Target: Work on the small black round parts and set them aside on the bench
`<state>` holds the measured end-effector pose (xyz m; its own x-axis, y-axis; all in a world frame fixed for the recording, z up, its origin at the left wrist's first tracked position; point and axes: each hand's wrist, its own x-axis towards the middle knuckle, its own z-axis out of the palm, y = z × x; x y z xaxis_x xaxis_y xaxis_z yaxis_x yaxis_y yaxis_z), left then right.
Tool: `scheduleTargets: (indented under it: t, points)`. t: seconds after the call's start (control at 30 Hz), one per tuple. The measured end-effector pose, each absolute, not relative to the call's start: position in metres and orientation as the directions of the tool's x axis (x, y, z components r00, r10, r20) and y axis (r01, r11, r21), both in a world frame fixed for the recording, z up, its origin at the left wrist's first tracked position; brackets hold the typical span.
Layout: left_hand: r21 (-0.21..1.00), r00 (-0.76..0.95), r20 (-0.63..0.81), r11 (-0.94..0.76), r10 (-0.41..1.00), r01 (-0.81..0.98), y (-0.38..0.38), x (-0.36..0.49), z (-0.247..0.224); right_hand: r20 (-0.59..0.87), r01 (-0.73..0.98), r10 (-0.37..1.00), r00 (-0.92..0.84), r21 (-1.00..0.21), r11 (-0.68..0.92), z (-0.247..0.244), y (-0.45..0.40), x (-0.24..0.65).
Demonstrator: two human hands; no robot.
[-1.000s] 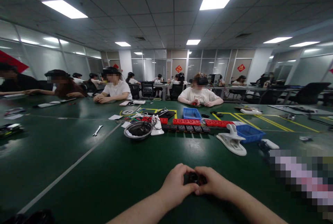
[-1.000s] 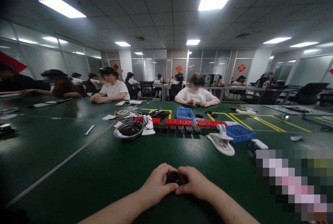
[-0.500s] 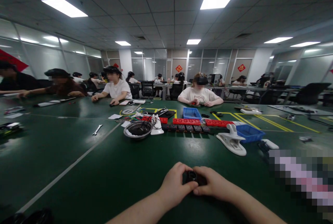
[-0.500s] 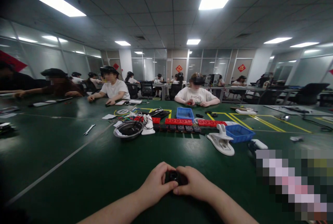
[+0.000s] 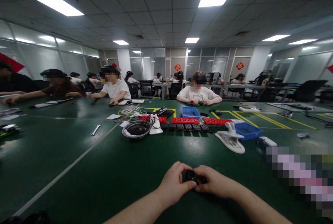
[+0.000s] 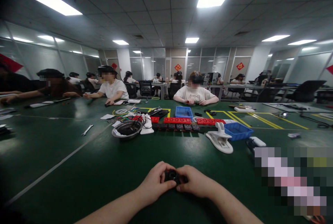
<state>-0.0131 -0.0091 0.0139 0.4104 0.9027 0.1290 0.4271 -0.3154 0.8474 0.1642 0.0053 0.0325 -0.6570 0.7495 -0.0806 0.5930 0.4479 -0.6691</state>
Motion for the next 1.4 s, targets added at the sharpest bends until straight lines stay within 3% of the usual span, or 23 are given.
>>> scheduleTargets:
  t: [0.57, 0.9, 1.0, 1.2, 1.4]
  points:
    - [0.877, 0.397, 0.115, -0.280, 0.911, 0.390, -0.007, -0.012, 0.010, -0.036, 0.662, 0.825, -0.563, -0.618, 0.424, 0.012, 0.014, 0.164]
    - [0.837, 0.319, 0.180, -0.315, 0.931, 0.447, -0.008, -0.010, 0.005, 0.057, 0.838, 0.912, -0.407, -0.375, 0.397, 0.011, 0.000, 0.146]
    - [0.841, 0.344, 0.178, -0.324, 0.922, 0.433, -0.007, -0.011, 0.007, 0.022, 0.809, 0.898, -0.440, -0.423, 0.407, 0.016, 0.002, 0.151]
    - [0.866, 0.372, 0.127, -0.286, 0.919, 0.410, -0.006, -0.012, 0.009, -0.104, 0.584, 0.773, -0.626, -0.719, 0.377, 0.028, 0.007, 0.165]
    - [0.881, 0.384, 0.128, -0.283, 0.914, 0.379, -0.006, -0.012, 0.009, -0.108, 0.536, 0.760, -0.641, -0.771, 0.343, 0.026, 0.010, 0.165]
